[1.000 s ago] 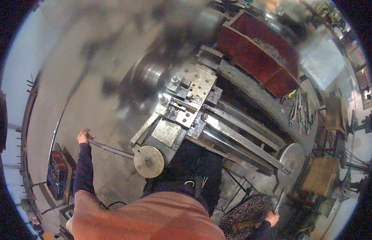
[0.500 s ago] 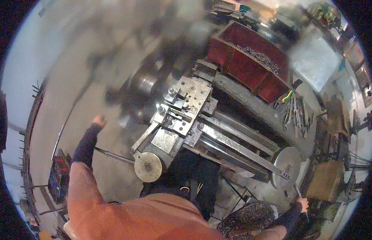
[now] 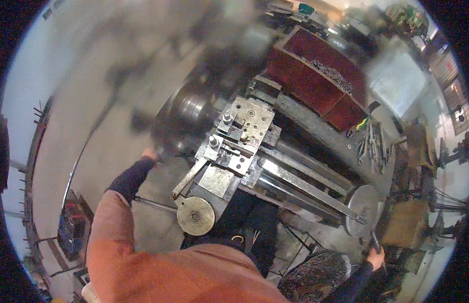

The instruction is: The person operates a metal lathe, repeatedly loading small cylindrical metal parts into the chuck, machining them, and removing the finished pieces. The person places the finished parts into a container and continues the cycle with new parts.

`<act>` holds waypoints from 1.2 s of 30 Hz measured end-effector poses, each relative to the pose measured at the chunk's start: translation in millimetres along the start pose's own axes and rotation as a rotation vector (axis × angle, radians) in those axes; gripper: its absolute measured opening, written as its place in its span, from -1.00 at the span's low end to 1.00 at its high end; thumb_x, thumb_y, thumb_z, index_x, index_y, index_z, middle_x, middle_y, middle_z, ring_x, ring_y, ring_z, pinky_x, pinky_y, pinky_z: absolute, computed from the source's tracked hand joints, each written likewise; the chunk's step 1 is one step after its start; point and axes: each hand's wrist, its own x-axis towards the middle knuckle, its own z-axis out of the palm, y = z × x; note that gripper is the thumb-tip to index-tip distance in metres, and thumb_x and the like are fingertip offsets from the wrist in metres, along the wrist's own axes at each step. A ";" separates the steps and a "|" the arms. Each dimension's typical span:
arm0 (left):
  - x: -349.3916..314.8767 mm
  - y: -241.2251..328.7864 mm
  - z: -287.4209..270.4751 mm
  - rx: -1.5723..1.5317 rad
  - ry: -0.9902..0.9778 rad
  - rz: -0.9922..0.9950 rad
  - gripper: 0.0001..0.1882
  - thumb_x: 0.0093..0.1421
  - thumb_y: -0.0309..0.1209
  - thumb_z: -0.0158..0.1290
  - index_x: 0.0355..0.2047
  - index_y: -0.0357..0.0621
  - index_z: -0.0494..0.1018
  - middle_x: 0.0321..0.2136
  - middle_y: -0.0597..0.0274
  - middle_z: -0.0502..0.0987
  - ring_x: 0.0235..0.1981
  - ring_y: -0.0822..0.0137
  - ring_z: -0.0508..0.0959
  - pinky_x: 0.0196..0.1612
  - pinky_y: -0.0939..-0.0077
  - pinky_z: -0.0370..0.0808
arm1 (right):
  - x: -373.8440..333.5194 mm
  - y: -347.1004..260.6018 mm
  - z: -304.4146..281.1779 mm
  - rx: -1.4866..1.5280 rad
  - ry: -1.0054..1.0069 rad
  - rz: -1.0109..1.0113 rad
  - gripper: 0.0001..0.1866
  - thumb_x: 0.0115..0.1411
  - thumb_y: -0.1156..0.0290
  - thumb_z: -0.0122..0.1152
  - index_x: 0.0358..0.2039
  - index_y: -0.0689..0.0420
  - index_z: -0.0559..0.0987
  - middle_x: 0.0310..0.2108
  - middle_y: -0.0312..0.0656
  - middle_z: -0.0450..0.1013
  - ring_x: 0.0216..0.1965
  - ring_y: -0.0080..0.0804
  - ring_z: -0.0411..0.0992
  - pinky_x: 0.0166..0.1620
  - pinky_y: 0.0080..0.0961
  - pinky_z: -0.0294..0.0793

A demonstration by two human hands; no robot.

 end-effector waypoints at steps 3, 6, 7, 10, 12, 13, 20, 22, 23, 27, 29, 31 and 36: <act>-15.0 38.6 -69.8 0.187 -0.236 0.098 -0.70 -0.06 -0.25 0.09 -0.34 -0.17 0.47 -0.31 -0.02 0.53 -0.23 0.04 0.53 -0.17 0.20 0.46 | 3.0 9.1 -25.7 0.197 0.141 -0.232 -0.53 -0.05 0.28 0.15 -0.07 0.14 0.48 -0.13 -0.05 0.44 -0.09 -0.17 0.39 0.00 -0.40 0.30; -49.1 62.8 -120.3 0.269 -0.265 0.079 -0.64 -0.04 -0.22 0.10 -0.26 -0.14 0.44 -0.26 0.02 0.52 -0.20 0.06 0.52 -0.17 0.20 0.46 | 8.8 -74.8 -47.7 0.395 0.075 -0.435 -0.54 -0.17 0.50 0.12 -0.15 0.26 0.50 -0.19 -0.07 0.47 -0.16 -0.26 0.43 -0.03 -0.45 0.33; -53.3 52.4 -117.9 0.236 -0.257 0.059 -0.63 -0.04 -0.20 0.11 -0.25 -0.14 0.44 -0.26 0.03 0.52 -0.20 0.06 0.52 -0.16 0.20 0.45 | 8.3 -114.0 -53.5 0.588 -0.028 -0.570 -0.56 -0.18 0.50 0.11 -0.17 0.27 0.51 -0.20 -0.07 0.47 -0.17 -0.31 0.43 -0.06 -0.46 0.36; -59.6 35.5 -128.8 0.214 -0.250 0.109 -0.59 -0.02 -0.12 0.09 -0.22 -0.10 0.44 -0.26 0.02 0.52 -0.18 0.07 0.51 -0.15 0.20 0.44 | -49.4 -262.0 -93.5 0.610 -0.174 -1.010 -0.55 -0.22 0.52 0.08 -0.19 0.26 0.53 -0.24 -0.05 0.49 -0.17 -0.33 0.44 -0.04 -0.46 0.35; -62.7 11.5 -141.8 0.140 -0.121 0.222 -0.56 0.00 -0.06 0.06 -0.19 -0.06 0.44 -0.27 0.03 0.52 -0.18 0.07 0.50 -0.15 0.20 0.44 | -123.5 -353.4 -124.8 0.719 -0.277 -1.279 -0.54 -0.26 0.50 0.10 -0.22 0.22 0.54 -0.27 -0.07 0.50 -0.20 -0.34 0.45 -0.05 -0.47 0.36; -67.0 -13.0 -151.8 0.062 0.016 0.288 -0.55 0.02 -0.03 0.03 -0.17 -0.04 0.44 -0.28 0.03 0.52 -0.19 0.07 0.50 -0.15 0.20 0.43 | -164.2 -396.8 -138.7 0.736 -0.376 -1.411 -0.54 -0.28 0.48 0.11 -0.23 0.21 0.54 -0.28 -0.07 0.49 -0.20 -0.33 0.45 -0.07 -0.48 0.37; -131.4 -143.4 -329.3 0.062 0.679 0.109 -0.68 0.17 -0.18 -0.12 -0.19 -0.10 0.43 -0.32 0.06 0.53 -0.27 0.05 0.51 -0.24 0.23 0.43 | -314.8 -553.8 -135.3 0.438 -0.686 -1.707 -0.72 -0.31 0.29 0.19 -0.52 0.13 0.62 -0.46 0.02 0.50 -0.36 -0.16 0.50 -0.20 -0.40 0.46; -160.4 -217.0 -305.7 0.164 0.479 -0.229 -0.61 0.16 -0.09 -0.11 -0.17 -0.09 0.42 -0.33 0.03 0.53 -0.24 0.02 0.50 -0.18 0.20 0.42 | -334.1 -578.4 -114.4 0.283 -0.713 -1.624 -0.72 -0.29 0.28 0.18 -0.51 0.14 0.62 -0.46 0.03 0.50 -0.35 -0.16 0.50 -0.19 -0.40 0.46; -180.4 -246.3 -273.0 0.124 0.565 -0.291 -0.58 0.14 -0.04 -0.11 -0.15 -0.06 0.41 -0.33 0.01 0.52 -0.25 0.01 0.50 -0.16 0.18 0.42 | -341.2 -586.1 -104.0 0.291 -0.667 -1.660 -0.72 -0.28 0.30 0.16 -0.51 0.13 0.62 -0.48 -0.01 0.50 -0.38 -0.20 0.50 -0.23 -0.43 0.47; -226.2 -115.2 -260.4 -0.020 0.512 -0.345 -0.53 0.08 0.07 -0.09 -0.43 -0.15 0.37 -0.44 0.00 0.50 -0.32 -0.04 0.49 -0.29 0.15 0.40 | -327.1 -583.9 -88.6 0.261 -0.528 -1.647 -0.75 -0.28 0.33 0.11 -0.55 0.14 0.62 -0.57 -0.06 0.50 -0.49 -0.27 0.50 -0.32 -0.46 0.47; -257.6 -90.0 -264.9 -0.071 0.494 -0.381 -0.50 0.05 0.10 -0.08 -0.45 -0.14 0.36 -0.46 0.00 0.50 -0.34 -0.06 0.49 -0.30 0.14 0.40 | -329.3 -587.3 -85.2 0.306 -0.500 -1.728 -0.77 -0.29 0.33 0.12 -0.59 0.16 0.60 -0.61 -0.03 0.47 -0.52 -0.26 0.49 -0.34 -0.44 0.46; -266.7 -74.4 -266.5 -0.057 0.466 -0.469 -0.48 0.03 0.13 -0.07 -0.47 -0.15 0.36 -0.46 0.00 0.50 -0.35 -0.06 0.49 -0.31 0.14 0.40 | -325.6 -595.6 -71.9 0.378 -0.436 -1.856 -0.78 -0.30 0.33 0.12 -0.64 0.19 0.58 -0.65 0.00 0.44 -0.56 -0.23 0.48 -0.36 -0.41 0.46; -292.4 -24.3 -256.8 0.005 0.480 -0.291 -0.59 -0.05 -0.08 0.11 -0.44 -0.18 0.34 -0.49 0.02 0.51 -0.40 -0.04 0.51 -0.37 0.12 0.43 | -321.9 -584.6 -87.7 0.351 -0.421 -1.677 -0.77 -0.31 0.32 0.12 -0.66 0.21 0.57 -0.68 0.00 0.42 -0.59 -0.16 0.46 -0.42 -0.36 0.44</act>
